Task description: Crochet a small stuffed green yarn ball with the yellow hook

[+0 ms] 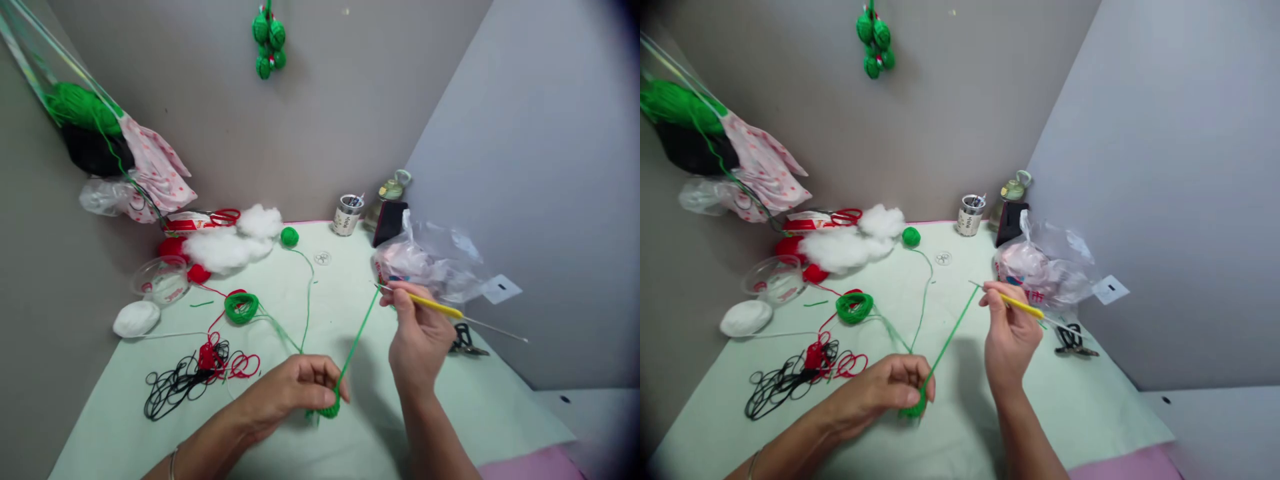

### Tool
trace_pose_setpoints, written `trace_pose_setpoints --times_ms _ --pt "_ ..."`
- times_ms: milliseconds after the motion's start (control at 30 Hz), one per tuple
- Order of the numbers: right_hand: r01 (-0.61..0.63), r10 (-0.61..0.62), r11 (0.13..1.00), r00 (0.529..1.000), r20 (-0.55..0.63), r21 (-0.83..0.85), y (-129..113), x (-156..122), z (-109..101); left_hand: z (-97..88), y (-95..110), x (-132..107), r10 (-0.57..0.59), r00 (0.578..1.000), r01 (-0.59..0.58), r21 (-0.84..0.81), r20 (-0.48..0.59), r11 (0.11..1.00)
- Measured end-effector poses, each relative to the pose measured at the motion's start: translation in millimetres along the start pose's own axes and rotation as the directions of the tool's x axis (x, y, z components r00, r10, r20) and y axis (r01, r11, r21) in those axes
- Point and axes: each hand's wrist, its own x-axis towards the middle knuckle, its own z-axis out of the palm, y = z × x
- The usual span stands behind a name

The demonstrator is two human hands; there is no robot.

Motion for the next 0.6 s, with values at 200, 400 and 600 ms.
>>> trace_pose_setpoints --times_ms 200,400,600 --pt "-0.423 0.373 0.857 0.903 0.213 0.295 23.6 17.7 -12.1 -11.0 -2.7 -6.5 0.060 0.953 -0.110 -0.153 -0.298 0.982" --pt "-0.551 0.493 0.835 0.747 0.446 -0.001 56.9 23.2 -31.2 -42.0 1.5 -3.7 0.342 0.697 -0.305 0.170 -0.630 0.937" --pt "0.019 0.362 0.855 0.693 0.623 -0.518 87.4 31.5 -33.0 -43.2 -21.6 0.1 0.390 0.891 -0.113 0.719 -0.232 0.685"
